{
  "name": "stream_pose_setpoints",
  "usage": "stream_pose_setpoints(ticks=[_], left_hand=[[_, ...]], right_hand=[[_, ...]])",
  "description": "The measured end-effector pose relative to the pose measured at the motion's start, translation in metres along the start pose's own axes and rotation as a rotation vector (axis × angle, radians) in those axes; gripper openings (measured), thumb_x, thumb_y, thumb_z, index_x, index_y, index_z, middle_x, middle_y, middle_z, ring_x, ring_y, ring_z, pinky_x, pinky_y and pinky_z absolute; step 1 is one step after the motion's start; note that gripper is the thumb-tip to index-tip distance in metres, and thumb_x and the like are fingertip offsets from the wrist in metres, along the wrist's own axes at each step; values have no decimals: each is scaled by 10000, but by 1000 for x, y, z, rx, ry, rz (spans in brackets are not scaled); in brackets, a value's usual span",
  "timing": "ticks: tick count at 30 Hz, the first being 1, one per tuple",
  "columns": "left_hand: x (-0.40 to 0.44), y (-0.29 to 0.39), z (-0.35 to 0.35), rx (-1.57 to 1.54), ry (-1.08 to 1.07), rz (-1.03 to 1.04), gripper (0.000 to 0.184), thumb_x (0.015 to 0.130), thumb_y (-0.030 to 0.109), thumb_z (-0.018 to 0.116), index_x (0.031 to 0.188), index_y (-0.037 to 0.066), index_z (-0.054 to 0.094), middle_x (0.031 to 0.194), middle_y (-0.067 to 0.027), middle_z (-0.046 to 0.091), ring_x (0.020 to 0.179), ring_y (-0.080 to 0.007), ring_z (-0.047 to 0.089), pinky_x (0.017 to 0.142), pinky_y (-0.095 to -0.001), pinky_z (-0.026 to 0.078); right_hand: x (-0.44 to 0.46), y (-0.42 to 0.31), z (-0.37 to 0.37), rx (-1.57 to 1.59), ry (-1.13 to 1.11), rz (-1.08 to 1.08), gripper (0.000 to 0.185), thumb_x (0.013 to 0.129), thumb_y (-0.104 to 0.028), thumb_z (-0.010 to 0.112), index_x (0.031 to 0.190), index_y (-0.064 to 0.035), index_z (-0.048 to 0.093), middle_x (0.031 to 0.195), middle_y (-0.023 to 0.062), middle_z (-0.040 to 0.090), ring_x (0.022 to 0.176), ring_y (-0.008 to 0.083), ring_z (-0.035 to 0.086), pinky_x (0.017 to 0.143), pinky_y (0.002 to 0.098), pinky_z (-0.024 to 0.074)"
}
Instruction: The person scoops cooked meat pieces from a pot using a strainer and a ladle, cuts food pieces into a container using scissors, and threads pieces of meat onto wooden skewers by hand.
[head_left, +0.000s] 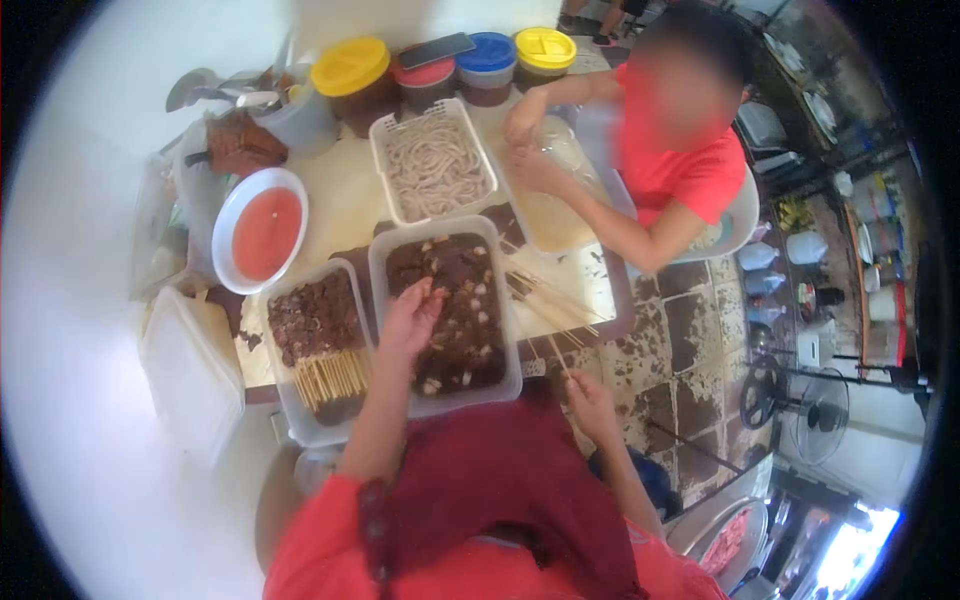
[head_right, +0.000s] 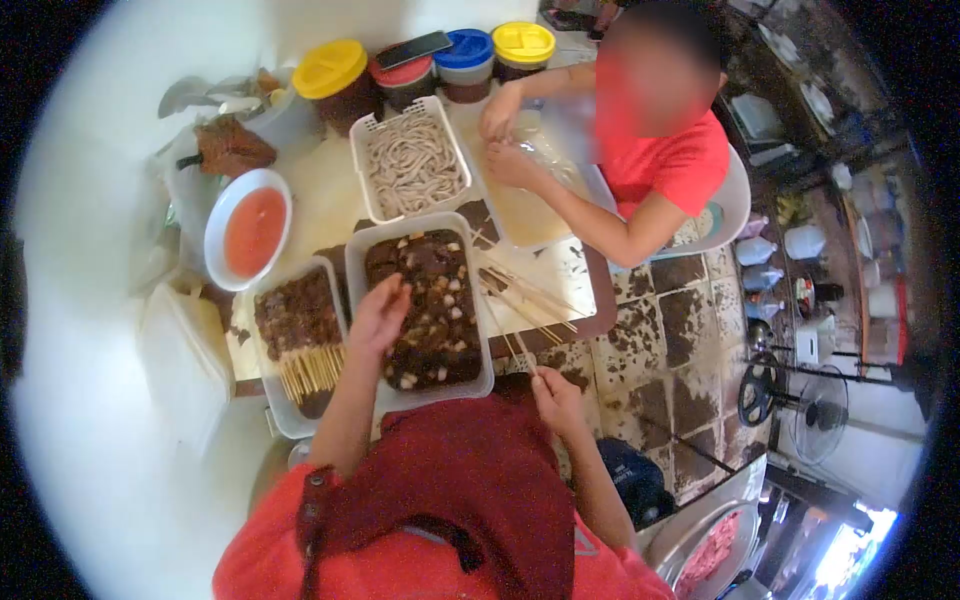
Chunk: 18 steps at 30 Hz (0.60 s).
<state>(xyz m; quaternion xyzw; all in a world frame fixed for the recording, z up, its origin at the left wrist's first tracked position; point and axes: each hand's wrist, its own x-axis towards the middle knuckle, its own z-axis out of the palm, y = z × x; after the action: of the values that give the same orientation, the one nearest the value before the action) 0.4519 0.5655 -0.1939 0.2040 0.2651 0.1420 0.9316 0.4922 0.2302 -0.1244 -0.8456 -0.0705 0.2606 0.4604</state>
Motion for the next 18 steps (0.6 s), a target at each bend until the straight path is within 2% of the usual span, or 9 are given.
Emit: stream_pose_setpoints(ticks=[2, 4, 7, 9, 12, 13, 15, 18], left_hand=[[-8, -2, 11, -75, 4, 13, 237, 886, 76, 526, 1096, -34, 528, 955, -100, 605, 919, -241, 596, 831, -296, 515], [-13, -2, 11, -109, -79, 22, 237, 882, 41, 518, 1106, -34, 509, 977, -115, 597, 919, -226, 594, 849, -292, 510], [-9, -3, 2, -51, -37, 50, 231, 882, 42, 521, 1103, -23, 512, 994, -123, 594, 912, -204, 592, 828, -276, 514], [-8, -2, -8, 86, -14, 34, 286, 891, 100, 530, 1148, -16, 481, 1018, -110, 584, 914, -170, 582, 826, -259, 500], [-11, -2, -12, 198, 70, 19, 316, 903, 134, 521, 1178, -7, 458, 1034, -105, 578, 910, -164, 580, 811, -254, 498], [-12, -3, -12, 217, 107, 19, 315, 906, 137, 514, 1181, -4, 454, 1037, -106, 578, 908, -169, 582, 804, -256, 501], [-20, -2, 0, 140, 133, -8, 307, 908, 141, 512, 1173, -5, 461, 1045, -109, 578, 912, -181, 584, 804, -264, 506], [-21, -6, 2, 94, 139, -17, 299, 906, 144, 516, 1157, -13, 473, 1056, -116, 577, 932, -203, 585, 821, -284, 508]], right_hand=[[4, -28, 14, 67, -8, -189, 215, 868, -186, 548, 1019, -47, 614, 766, 170, 621, 674, 210, 609, 654, 300, 472], [9, -66, 17, -4, -90, -185, 212, 866, -169, 549, 1013, -31, 613, 770, 176, 618, 669, 215, 608, 653, 297, 471], [13, -90, 22, 0, -172, -241, 205, 862, -157, 552, 993, -11, 611, 737, 189, 598, 647, 219, 606, 636, 304, 472], [13, -96, 24, -30, -228, -221, 203, 862, -161, 551, 982, -10, 615, 726, 193, 592, 642, 222, 606, 631, 307, 472], [16, -91, 28, -62, -267, -177, 200, 855, -163, 552, 966, -12, 622, 724, 201, 591, 641, 269, 613, 619, 319, 473], [19, -89, 29, -81, -264, -228, 201, 853, -164, 550, 964, -12, 622, 732, 205, 591, 652, 288, 615, 621, 325, 475], [19, -84, 32, -113, -262, -321, 205, 849, -166, 547, 960, -12, 624, 747, 212, 593, 675, 324, 618, 624, 337, 479], [22, -83, 32, -119, -313, -290, 216, 846, -175, 539, 957, -11, 624, 768, 217, 596, 722, 359, 612, 635, 358, 483]])
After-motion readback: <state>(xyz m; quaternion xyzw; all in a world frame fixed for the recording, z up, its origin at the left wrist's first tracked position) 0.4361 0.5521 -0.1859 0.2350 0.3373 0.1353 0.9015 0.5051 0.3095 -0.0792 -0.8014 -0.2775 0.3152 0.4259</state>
